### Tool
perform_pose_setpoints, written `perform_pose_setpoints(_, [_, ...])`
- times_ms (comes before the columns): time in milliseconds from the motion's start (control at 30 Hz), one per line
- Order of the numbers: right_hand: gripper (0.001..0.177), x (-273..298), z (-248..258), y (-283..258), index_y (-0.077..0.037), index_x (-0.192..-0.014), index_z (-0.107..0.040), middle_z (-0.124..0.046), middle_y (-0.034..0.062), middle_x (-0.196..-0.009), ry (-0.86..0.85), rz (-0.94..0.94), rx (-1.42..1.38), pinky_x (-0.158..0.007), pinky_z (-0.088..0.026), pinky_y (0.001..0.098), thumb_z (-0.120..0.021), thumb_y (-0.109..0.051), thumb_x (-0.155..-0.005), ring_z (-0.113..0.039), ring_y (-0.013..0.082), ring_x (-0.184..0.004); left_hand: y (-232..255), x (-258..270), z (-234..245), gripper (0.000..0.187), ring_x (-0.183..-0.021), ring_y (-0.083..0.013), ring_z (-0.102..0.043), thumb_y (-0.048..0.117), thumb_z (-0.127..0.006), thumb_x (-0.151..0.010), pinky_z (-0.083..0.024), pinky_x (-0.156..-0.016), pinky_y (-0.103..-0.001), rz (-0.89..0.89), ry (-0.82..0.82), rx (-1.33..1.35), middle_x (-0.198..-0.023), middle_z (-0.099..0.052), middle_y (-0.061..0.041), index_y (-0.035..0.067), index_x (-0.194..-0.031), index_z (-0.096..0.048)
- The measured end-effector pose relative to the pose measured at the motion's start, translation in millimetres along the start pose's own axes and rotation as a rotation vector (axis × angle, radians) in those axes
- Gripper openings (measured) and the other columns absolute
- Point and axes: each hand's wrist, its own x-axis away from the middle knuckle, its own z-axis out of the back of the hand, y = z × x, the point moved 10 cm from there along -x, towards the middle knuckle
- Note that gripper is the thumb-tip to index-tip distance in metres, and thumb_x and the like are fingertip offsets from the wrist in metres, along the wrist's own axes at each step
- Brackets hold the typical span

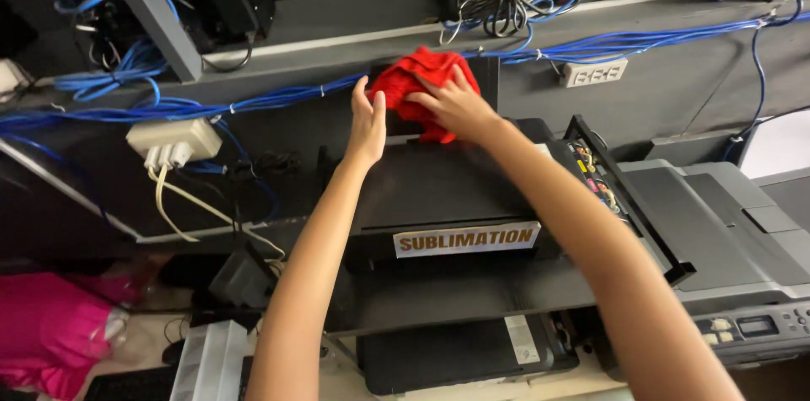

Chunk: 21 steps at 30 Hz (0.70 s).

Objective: The person uses a red cloth to wipe the top and front surfaces of a black sublimation printer. They then move to a nearby desk and clean the screen and frame of a computer monitor with the same cloth.

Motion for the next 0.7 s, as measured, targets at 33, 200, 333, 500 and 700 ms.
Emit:
perform_pose_setpoints(33, [0.067, 9.2, -3.0, 7.1, -0.024, -0.147, -0.052, -0.044, 0.0189, -0.156, -0.003, 0.004, -0.002, -0.112, -0.031, 0.0636, -0.067, -0.016, -0.082, -0.064, 0.0366, -0.108, -1.6, -1.8, 0.5, 0.076, -0.15, -0.0411, -0.032, 0.055, -0.035, -0.108, -0.027, -0.123, -0.045, 0.005, 0.003, 0.001, -0.162, -0.027, -0.029, -0.001, -0.158, -0.023])
perform_pose_setpoints(200, [0.05, 59.7, 13.2, 43.0, -0.016, -0.134, -0.061, -0.049, 0.0142, -0.155, -0.088, -0.154, -0.218, -0.1, -0.047, 0.0492, -0.062, -0.003, -0.086, -0.059, 0.0414, -0.121, -17.8, -10.0, -6.1, 0.079, -0.149, -0.0391, -0.035, 0.06, -0.032, -0.107, -0.028, -0.121, -0.044, 0.061, -0.085, 0.06, -0.162, -0.029, -0.029, 0.0, -0.158, -0.024])
perform_pose_setpoints(333, [0.044, 69.7, 55.1, 35.4, -0.012, -0.126, -0.064, -0.051, 0.0143, -0.151, 0.204, -0.116, -0.025, -0.108, -0.045, 0.0506, -0.063, -0.002, -0.084, -0.054, 0.0395, -0.132, -6.8, 4.6, 18.4, 0.078, -0.15, -0.0356, -0.038, 0.06, -0.032, -0.107, -0.03, -0.121, -0.04, 0.135, -0.175, 0.055, -0.159, -0.037, -0.028, 0.0, -0.157, -0.026])
perform_pose_setpoints(500, [0.044, 56.5, 111.6, -17.8, -0.011, -0.127, -0.065, -0.051, 0.0157, -0.151, 0.279, -0.149, -0.134, -0.106, -0.049, 0.0509, -0.067, -0.001, -0.084, -0.052, 0.0392, -0.133, 26.8, 50.6, 64.7, 0.07, -0.147, -0.0283, -0.043, 0.057, -0.035, -0.105, -0.031, -0.118, -0.035, 0.257, -0.243, 0.001, -0.154, -0.049, -0.017, 0.004, -0.15, -0.043])
perform_pose_setpoints(700, [0.051, 37.5, 160.0, -155.4, -0.02, -0.124, -0.067, -0.052, 0.012, -0.146, 0.143, 0.114, -0.538, -0.1, -0.053, 0.0474, -0.074, -0.014, -0.074, -0.062, 0.0378, -0.12, 39.1, 123.2, 110.4, 0.057, -0.138, -0.0279, -0.052, 0.045, -0.04, -0.109, -0.038, -0.117, -0.037, 0.176, 0.038, 0.3, -0.148, -0.056, -0.015, 0.002, -0.145, -0.051])
